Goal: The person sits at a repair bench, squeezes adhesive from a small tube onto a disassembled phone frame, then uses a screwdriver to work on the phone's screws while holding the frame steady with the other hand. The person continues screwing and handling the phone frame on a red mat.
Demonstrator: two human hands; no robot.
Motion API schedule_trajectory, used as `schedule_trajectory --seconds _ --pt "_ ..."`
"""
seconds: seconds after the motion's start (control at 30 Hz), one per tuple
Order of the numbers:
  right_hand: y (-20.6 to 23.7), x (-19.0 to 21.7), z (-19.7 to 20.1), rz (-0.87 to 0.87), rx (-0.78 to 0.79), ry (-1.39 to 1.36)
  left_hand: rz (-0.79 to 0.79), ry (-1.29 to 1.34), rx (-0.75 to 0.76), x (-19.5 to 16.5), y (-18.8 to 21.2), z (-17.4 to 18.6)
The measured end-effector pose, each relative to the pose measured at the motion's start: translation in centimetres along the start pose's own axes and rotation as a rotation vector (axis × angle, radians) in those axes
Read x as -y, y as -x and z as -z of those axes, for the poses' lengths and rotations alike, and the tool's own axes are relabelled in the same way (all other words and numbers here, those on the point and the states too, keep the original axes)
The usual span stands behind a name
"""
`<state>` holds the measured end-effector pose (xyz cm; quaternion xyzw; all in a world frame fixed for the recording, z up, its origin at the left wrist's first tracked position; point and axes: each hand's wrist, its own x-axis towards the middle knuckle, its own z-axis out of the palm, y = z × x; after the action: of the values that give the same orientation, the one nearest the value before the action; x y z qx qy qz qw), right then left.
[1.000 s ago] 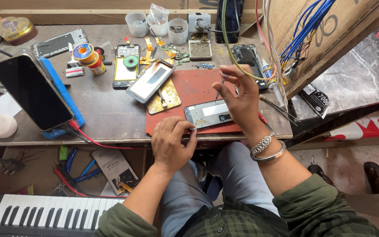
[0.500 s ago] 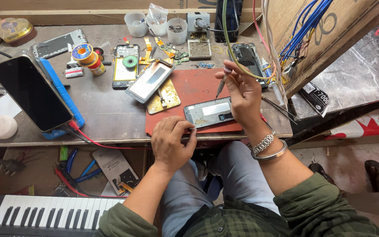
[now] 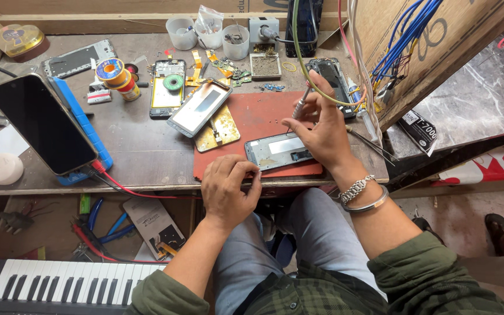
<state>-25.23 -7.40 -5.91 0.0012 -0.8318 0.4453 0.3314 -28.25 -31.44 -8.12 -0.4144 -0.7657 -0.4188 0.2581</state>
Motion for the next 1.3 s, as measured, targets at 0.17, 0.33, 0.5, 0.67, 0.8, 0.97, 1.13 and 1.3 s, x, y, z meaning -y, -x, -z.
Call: schedule_trajectory --seconds 0.17,0.33,0.5,0.67,0.8,0.97,1.13,1.3 --pt "0.2 0.7 1.0 0.064 0.130 -0.098 -0.004 0.000 -0.005 0.0 -0.1 0.0" --pt "-0.6 1.0 0.4 0.079 0.066 -0.174 -0.002 0.004 -0.001 -0.1 -0.1 0.0" --pt "-2.3 0.8 -0.5 0.011 0.020 -0.185 -0.006 0.007 0.000 -0.1 -0.2 0.0" --pt "-3.1 0.8 -1.4 -0.172 0.047 -0.106 -0.004 0.006 -0.001 -0.1 -0.2 0.0" --pt "-3.2 0.9 -2.0 -0.170 0.055 -0.228 -0.003 -0.005 0.000 0.0 -0.1 -0.1" --pt "-3.4 1.1 -2.0 -0.282 0.048 -0.294 -0.004 0.000 0.004 0.0 -0.1 -0.1" --pt "-3.2 0.8 -1.7 -0.233 0.037 -0.345 -0.005 0.002 0.003 0.0 -0.2 -0.1" --pt "-1.5 0.5 0.2 -0.033 0.062 -0.075 -0.005 0.001 0.003 -0.1 -0.2 0.0"
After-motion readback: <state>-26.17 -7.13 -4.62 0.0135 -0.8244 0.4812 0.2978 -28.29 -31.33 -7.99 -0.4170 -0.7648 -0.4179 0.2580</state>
